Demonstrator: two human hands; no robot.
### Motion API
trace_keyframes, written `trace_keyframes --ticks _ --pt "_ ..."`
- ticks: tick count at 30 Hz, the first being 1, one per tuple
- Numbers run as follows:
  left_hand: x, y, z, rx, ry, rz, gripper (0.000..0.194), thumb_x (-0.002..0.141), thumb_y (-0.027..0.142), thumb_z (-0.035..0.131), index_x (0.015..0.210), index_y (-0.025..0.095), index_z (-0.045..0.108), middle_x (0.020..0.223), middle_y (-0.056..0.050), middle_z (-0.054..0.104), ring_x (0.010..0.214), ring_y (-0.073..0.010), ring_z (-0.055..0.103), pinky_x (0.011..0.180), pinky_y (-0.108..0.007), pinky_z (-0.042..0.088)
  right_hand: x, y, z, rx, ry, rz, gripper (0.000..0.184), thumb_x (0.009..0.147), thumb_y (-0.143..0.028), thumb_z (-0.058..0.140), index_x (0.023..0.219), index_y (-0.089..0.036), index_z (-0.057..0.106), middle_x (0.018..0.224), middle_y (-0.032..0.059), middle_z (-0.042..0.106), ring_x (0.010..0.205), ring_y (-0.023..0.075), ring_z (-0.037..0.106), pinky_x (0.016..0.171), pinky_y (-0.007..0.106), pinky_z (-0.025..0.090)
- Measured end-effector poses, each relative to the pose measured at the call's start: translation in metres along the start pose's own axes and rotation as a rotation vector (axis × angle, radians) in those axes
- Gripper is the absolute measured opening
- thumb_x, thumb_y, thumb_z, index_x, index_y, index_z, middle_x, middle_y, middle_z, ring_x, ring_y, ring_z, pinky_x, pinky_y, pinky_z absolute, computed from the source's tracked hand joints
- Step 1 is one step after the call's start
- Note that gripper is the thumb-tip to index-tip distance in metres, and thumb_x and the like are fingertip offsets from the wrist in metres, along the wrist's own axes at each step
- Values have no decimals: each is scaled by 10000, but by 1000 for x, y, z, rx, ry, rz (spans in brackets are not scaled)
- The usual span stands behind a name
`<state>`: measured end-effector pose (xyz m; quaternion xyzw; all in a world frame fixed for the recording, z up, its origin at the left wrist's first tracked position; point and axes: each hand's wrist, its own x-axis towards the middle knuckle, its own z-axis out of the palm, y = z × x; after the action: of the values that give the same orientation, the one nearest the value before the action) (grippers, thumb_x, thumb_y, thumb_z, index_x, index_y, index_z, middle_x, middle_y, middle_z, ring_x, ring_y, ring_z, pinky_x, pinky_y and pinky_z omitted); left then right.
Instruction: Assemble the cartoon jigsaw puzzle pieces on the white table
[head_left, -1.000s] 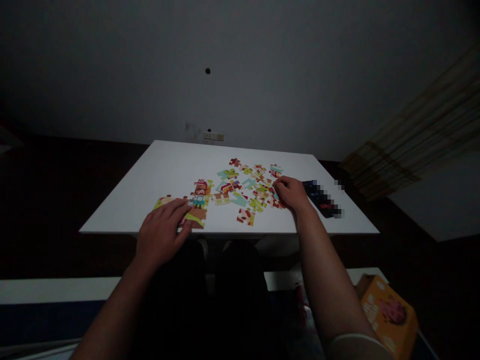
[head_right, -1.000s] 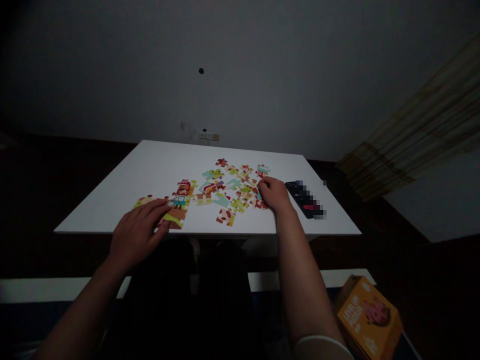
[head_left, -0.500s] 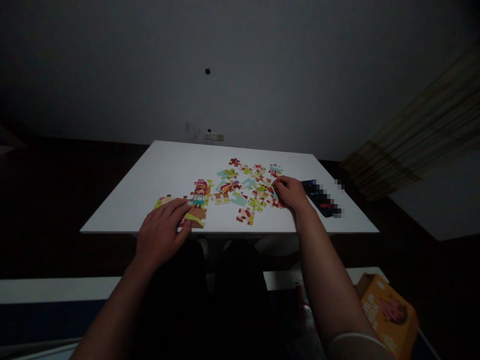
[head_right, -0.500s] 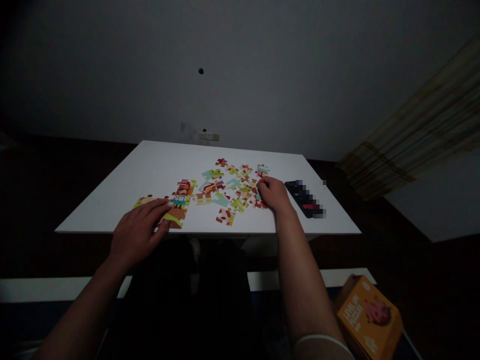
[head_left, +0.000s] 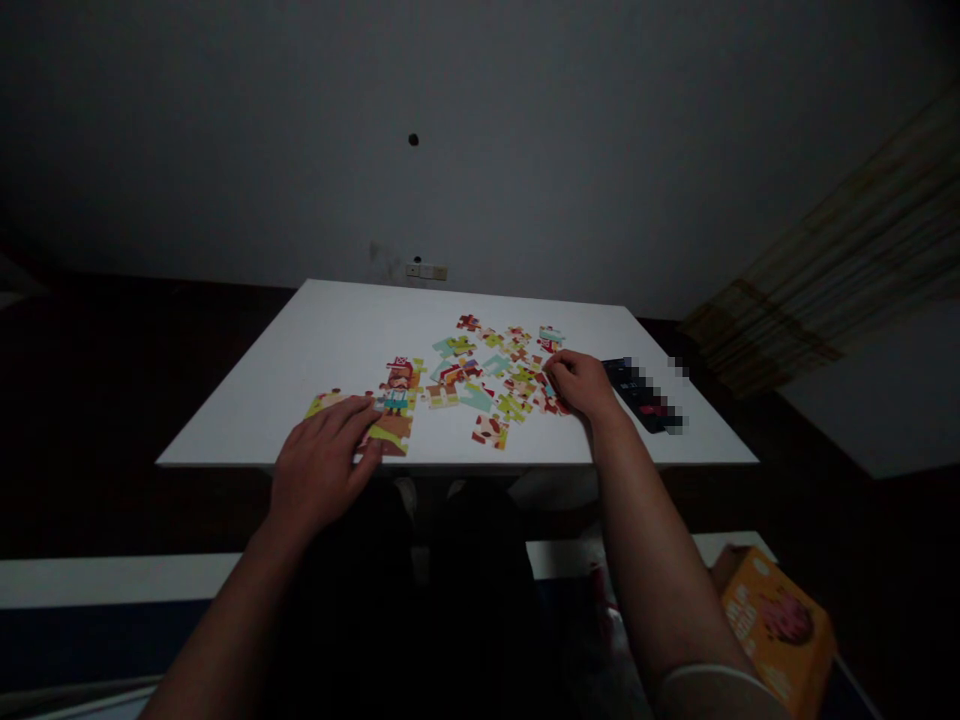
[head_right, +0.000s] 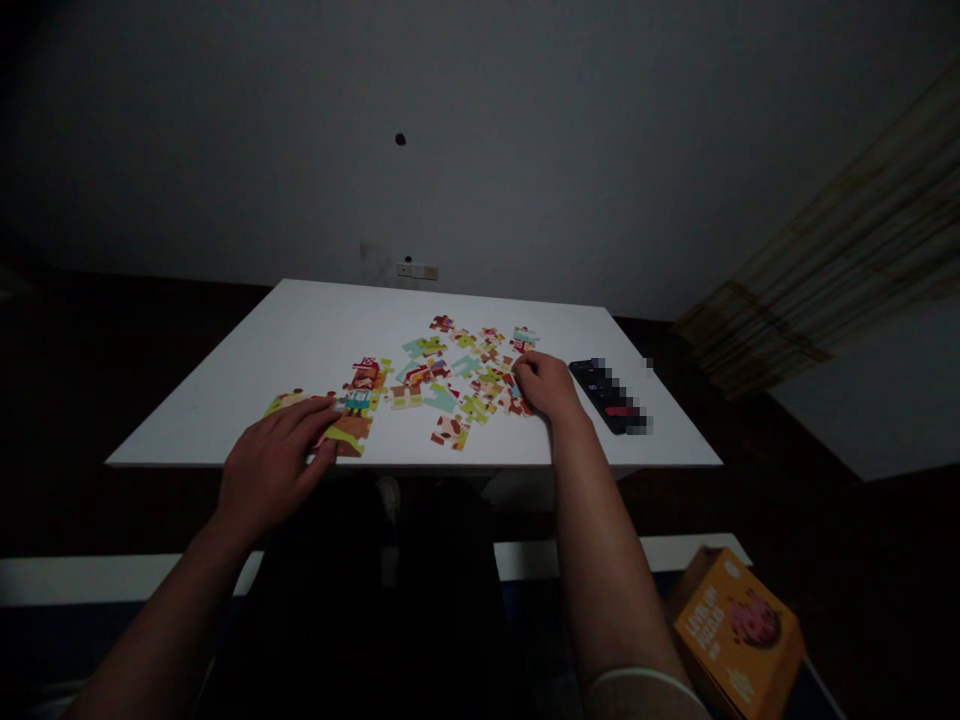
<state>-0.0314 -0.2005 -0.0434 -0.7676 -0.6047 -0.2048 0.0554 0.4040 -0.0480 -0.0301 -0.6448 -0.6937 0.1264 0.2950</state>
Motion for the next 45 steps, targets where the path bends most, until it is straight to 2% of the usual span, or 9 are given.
trace_keyframes --ticks 10,17,28,34,45 --pt "-1 -1 1 -9 -2 -5 440 1117 415 513 1493 283 698 1630 -87 670 1462 -375 636 1141 -585 526 1 6 2 19 6 -19 266 948 -339 574 941 -262 828 946 62 844 924 289 766 855 379 560" --pt "0 -1 1 -6 4 0 439 1116 411 506 1482 267 701 1619 -92 677 1457 -373 641 1131 -588 531 0 2 1 13 -6 -16 253 947 -317 577 937 -263 824 948 54 841 946 284 768 879 376 560" --pt "0 1 1 -25 0 -11 438 1108 416 515 1481 286 705 1620 -86 676 1457 -377 637 1156 -599 519 -2 -2 -1 -1 -9 -2 262 947 -311 575 940 -261 832 893 53 829 885 288 757 822 375 550" --pt "-1 -1 2 -25 -5 -9 444 1101 412 531 1493 284 698 1628 -87 668 1459 -375 636 1149 -588 520 -2 -3 -1 2 -8 -26 264 952 -296 568 940 -257 829 941 68 837 924 294 760 854 378 547" --pt "0 0 1 -27 -5 -20 446 1096 414 533 1478 275 718 1623 -86 675 1451 -387 644 1142 -595 525 -2 -1 0 -4 -19 -21 286 953 -323 562 960 -249 837 947 67 844 841 281 737 826 377 551"
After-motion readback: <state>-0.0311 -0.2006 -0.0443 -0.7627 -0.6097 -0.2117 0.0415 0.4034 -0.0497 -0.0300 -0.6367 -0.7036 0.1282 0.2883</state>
